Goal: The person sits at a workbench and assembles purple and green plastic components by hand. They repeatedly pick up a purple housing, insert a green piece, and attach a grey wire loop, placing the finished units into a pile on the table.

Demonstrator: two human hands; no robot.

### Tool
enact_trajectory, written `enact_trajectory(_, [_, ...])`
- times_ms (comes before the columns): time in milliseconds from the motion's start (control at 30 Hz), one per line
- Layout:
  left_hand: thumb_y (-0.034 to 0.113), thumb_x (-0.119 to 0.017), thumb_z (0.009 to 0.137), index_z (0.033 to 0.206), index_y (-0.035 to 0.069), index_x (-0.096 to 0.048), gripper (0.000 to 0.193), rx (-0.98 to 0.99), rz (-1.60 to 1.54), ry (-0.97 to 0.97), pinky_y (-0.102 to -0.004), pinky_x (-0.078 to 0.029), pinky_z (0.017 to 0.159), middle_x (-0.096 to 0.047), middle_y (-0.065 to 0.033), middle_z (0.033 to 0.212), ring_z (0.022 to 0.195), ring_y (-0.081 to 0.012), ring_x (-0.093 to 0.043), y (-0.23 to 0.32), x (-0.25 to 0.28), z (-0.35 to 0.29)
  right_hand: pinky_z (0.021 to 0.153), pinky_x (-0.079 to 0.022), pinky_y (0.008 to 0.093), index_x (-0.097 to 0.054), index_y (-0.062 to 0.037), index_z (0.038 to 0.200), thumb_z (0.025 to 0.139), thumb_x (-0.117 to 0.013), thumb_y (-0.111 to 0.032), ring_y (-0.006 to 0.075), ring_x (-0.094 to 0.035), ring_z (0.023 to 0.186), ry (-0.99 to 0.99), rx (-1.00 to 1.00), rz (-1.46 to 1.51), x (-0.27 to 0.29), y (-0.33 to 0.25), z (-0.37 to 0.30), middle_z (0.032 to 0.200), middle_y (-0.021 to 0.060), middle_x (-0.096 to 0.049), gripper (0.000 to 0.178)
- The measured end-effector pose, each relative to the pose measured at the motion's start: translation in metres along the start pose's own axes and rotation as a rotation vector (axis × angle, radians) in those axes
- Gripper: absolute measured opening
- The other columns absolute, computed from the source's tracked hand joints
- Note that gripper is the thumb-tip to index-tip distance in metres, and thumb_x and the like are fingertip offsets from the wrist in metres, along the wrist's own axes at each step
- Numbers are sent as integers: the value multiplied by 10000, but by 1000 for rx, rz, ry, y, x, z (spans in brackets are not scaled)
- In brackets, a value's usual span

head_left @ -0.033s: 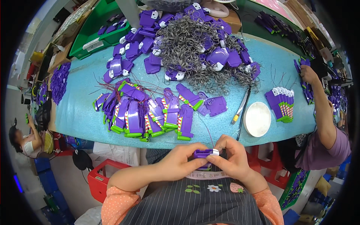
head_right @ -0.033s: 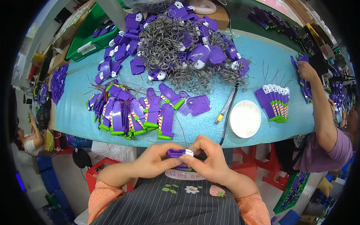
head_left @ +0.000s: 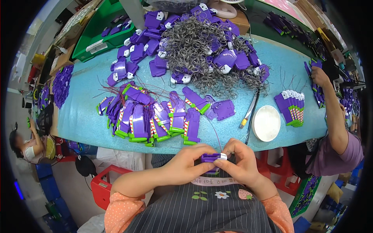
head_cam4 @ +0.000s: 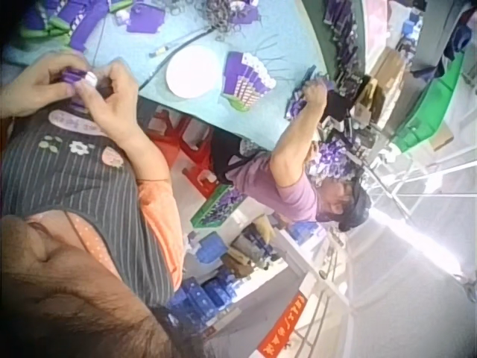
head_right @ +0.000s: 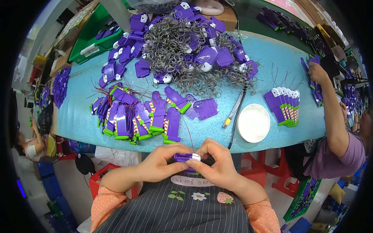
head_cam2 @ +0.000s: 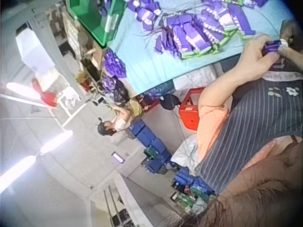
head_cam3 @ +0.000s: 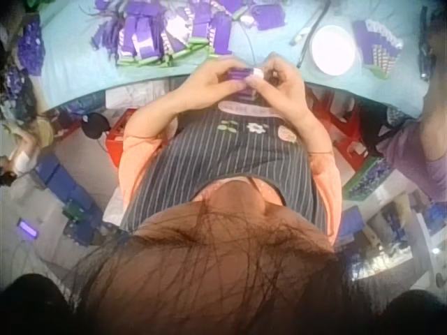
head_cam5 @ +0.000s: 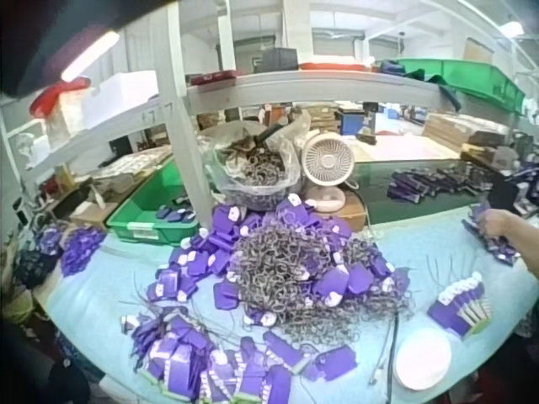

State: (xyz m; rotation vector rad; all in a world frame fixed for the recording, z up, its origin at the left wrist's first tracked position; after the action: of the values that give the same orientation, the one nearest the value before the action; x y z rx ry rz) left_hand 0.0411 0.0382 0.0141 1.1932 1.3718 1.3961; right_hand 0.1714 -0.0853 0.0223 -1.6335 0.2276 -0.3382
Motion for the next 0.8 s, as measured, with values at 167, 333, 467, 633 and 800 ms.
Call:
enact_trajectory(167, [117, -624, 825, 1003, -4, -581, 219, 37, 96, 47, -325, -457, 668, -608, -121, 860, 750, -221, -600, 14, -3, 1, 533, -361, 224, -594, -6, 842, 706, -764, -102, 76, -445, 602, 11, -5, 57, 12, 6, -6, 726, 33, -519, 238])
enact_trajectory(333, [80, -574, 893, 1050, -4, -525, 184, 58, -533, 314, -256, -470, 728, -632, -74, 983, 832, -109, -591, 18, 14, -1, 455, -303, 194, -615, 32, 904, 766, -717, -91, 16, -405, 535, 50, -158, 74, 9, 5, -29, 682, 7, -534, 211])
enact_trajectory(467, [91, -573, 902, 1038, 7, -506, 173, 107, -486, 343, -220, -445, 753, -587, -18, 929, 861, -52, -534, -6, -12, -13, 448, -300, 199, -613, 14, 872, 846, -644, -110, 10, -394, 511, -48, -240, 78, -4, 15, -33, 562, -39, -500, 131])
enact_trajectory(633, [96, -564, 907, 1072, 3, -514, 196, 174, -564, 293, -238, -459, 788, -600, -36, 964, 890, -72, -556, -11, -8, -22, 475, -323, 210, -607, 7, 859, 843, -643, -111, 22, -409, 538, -50, -302, 174, -13, 22, -31, 622, -14, -528, 124])
enact_trajectory(800, [88, -557, 908, 1100, -13, -506, 223, 179, -464, 339, -253, -474, 785, -614, -49, 946, 869, -90, -579, -17, -8, -19, 573, -378, 233, -599, 4, 857, 841, -642, -123, 66, -479, 649, -7, -151, 96, -18, 28, -15, 729, 34, -551, 135])
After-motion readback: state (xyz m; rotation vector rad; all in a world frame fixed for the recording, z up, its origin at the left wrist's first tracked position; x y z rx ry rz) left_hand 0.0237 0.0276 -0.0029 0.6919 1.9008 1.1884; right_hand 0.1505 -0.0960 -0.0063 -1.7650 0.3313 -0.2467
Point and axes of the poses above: each hand's wrist, its own z-axis towards the middle knuckle, its own x-axis out of the back of the hand, y = z × x, the point moved 2 cm from there along z, towards the middle knuckle
